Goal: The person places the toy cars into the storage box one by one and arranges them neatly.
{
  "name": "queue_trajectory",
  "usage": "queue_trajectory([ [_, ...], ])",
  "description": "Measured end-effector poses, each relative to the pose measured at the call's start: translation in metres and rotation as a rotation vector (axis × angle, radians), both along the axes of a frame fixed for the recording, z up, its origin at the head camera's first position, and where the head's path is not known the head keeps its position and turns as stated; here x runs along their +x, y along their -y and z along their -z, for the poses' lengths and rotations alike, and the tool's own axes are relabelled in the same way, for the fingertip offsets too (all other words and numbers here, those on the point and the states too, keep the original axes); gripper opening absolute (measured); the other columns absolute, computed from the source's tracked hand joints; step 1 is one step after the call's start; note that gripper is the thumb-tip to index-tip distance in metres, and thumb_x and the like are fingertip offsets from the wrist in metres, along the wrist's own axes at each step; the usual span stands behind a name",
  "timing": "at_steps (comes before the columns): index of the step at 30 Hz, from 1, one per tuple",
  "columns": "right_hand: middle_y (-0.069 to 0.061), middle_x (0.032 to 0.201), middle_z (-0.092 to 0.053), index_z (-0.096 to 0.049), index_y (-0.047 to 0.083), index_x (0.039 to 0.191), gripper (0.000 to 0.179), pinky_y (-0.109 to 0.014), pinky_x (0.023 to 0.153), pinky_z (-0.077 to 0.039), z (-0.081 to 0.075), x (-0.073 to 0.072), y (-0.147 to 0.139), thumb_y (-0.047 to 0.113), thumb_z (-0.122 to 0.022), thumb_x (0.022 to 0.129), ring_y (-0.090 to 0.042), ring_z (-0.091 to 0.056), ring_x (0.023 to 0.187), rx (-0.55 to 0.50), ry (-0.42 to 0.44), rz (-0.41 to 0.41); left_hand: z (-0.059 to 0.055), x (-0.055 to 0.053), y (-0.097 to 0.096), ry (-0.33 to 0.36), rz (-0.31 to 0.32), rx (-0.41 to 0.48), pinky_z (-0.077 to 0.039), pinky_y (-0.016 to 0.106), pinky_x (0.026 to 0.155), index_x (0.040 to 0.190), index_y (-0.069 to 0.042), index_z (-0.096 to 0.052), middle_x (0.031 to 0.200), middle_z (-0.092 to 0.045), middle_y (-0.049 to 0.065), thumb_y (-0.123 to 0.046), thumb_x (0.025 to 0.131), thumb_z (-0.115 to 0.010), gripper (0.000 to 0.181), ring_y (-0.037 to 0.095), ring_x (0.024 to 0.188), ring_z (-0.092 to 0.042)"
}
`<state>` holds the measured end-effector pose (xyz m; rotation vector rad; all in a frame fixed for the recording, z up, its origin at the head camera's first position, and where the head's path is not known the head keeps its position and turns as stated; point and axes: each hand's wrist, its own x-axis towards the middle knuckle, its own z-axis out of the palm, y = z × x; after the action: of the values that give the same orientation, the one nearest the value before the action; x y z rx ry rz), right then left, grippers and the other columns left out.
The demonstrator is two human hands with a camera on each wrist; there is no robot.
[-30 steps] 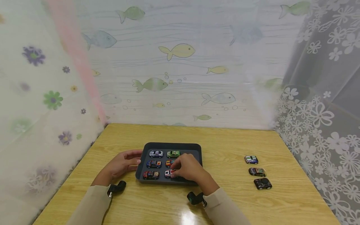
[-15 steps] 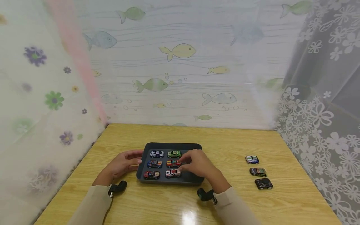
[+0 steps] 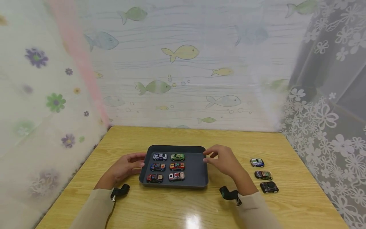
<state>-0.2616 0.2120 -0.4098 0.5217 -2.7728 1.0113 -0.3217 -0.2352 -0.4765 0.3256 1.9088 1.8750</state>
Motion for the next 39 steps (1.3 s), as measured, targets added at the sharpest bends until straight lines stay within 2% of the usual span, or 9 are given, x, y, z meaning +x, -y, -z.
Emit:
queue_trajectory([
  [10, -0.009, 0.127, -0.071, -0.077, 0.018, 0.122, 0.028, -0.040, 0.081, -0.061, -0.007, 0.006, -0.058, 0.031, -0.075, 0.097, -0.027, -0.071, 0.104, 0.009, -0.071, 0.146, -0.003, 0.000, -0.005, 0.015, -0.009, -0.002, -0.059, 0.043, 0.102, 0.154, -0.002, -0.045, 0.155, -0.047, 0.022, -0.010, 0.099, -0.071, 0.061, 0.025, 0.126, -0.063],
  [15, -0.018, 0.136, -0.066, -0.073, 0.013, 0.129, 0.037, -0.049, 0.082, -0.062, -0.010, 0.007, -0.079, 0.037, -0.070, 0.100, -0.039, -0.067, 0.113, 0.008, -0.021, 0.178, -0.002, 0.001, -0.003, 0.005, -0.012, -0.006, -0.058, 0.043, 0.102, 0.154, -0.002, -0.046, 0.155, -0.048, 0.022, -0.009, 0.099, -0.070, 0.060, 0.025, 0.126, -0.063],
  [23, -0.029, 0.144, -0.056, -0.067, 0.007, 0.136, 0.044, -0.062, 0.086, -0.056, 0.000, 0.011, -0.115, 0.036, -0.066, 0.103, -0.051, -0.055, 0.126, 0.084, 0.055, 0.275, 0.000, 0.002, -0.002, 0.015, -0.012, -0.005, -0.058, 0.043, 0.102, 0.153, -0.001, -0.046, 0.156, -0.047, 0.022, -0.008, 0.100, -0.069, 0.059, 0.027, 0.128, -0.063],
  [26, -0.035, 0.144, -0.053, -0.065, 0.002, 0.138, 0.045, -0.057, 0.079, -0.058, 0.003, 0.012, -0.129, 0.031, -0.066, 0.103, -0.055, -0.052, 0.126, 0.118, 0.092, 0.316, 0.000, 0.001, -0.002, 0.011, -0.010, -0.003, -0.058, 0.043, 0.102, 0.153, -0.001, -0.047, 0.156, -0.047, 0.022, -0.008, 0.100, -0.069, 0.058, 0.027, 0.128, -0.063],
  [29, -0.042, 0.144, -0.047, -0.060, -0.002, 0.141, 0.047, -0.046, 0.060, -0.056, 0.006, 0.014, -0.140, 0.024, -0.064, 0.103, -0.059, -0.049, 0.128, 0.113, 0.176, 0.355, 0.000, 0.000, -0.001, 0.008, -0.005, 0.003, -0.058, 0.043, 0.102, 0.153, -0.001, -0.046, 0.156, -0.047, 0.022, -0.008, 0.099, -0.070, 0.059, 0.026, 0.127, -0.063],
  [31, -0.045, 0.144, -0.044, -0.055, -0.004, 0.144, 0.048, -0.040, 0.051, -0.050, 0.008, 0.015, -0.145, 0.019, -0.061, 0.102, -0.057, -0.056, 0.119, 0.099, 0.232, 0.376, 0.000, -0.001, -0.001, 0.007, 0.000, 0.008, -0.058, 0.043, 0.102, 0.153, -0.001, -0.046, 0.156, -0.047, 0.023, -0.008, 0.099, -0.070, 0.060, 0.027, 0.127, -0.063],
  [34, -0.048, 0.145, -0.040, -0.050, -0.007, 0.147, 0.051, -0.036, 0.047, -0.047, 0.011, 0.014, -0.150, 0.012, -0.057, 0.100, -0.041, -0.067, 0.081, 0.073, 0.292, 0.395, 0.000, -0.001, 0.000, 0.004, 0.007, 0.008, -0.059, 0.043, 0.102, 0.154, 0.000, -0.045, 0.156, -0.046, 0.023, -0.007, 0.099, -0.069, 0.060, 0.027, 0.127, -0.063],
  [37, -0.048, 0.146, -0.037, -0.048, -0.009, 0.148, 0.052, -0.034, 0.047, -0.046, 0.013, 0.014, -0.152, 0.006, -0.053, 0.098, -0.020, -0.051, 0.049, 0.055, 0.344, 0.406, -0.001, 0.000, 0.000, 0.002, 0.012, 0.009, -0.058, 0.043, 0.102, 0.154, 0.000, -0.044, 0.156, -0.046, 0.023, -0.007, 0.100, -0.068, 0.060, 0.027, 0.128, -0.063],
  [39, -0.047, 0.147, -0.035, -0.048, -0.010, 0.147, 0.053, -0.033, 0.047, -0.045, 0.014, 0.013, -0.152, 0.003, -0.051, 0.096, -0.015, -0.042, 0.045, 0.050, 0.366, 0.409, -0.001, 0.001, 0.000, 0.001, 0.012, 0.010, -0.058, 0.043, 0.102, 0.154, 0.001, -0.044, 0.156, -0.046, 0.024, -0.007, 0.100, -0.069, 0.060, 0.028, 0.128, -0.063],
])
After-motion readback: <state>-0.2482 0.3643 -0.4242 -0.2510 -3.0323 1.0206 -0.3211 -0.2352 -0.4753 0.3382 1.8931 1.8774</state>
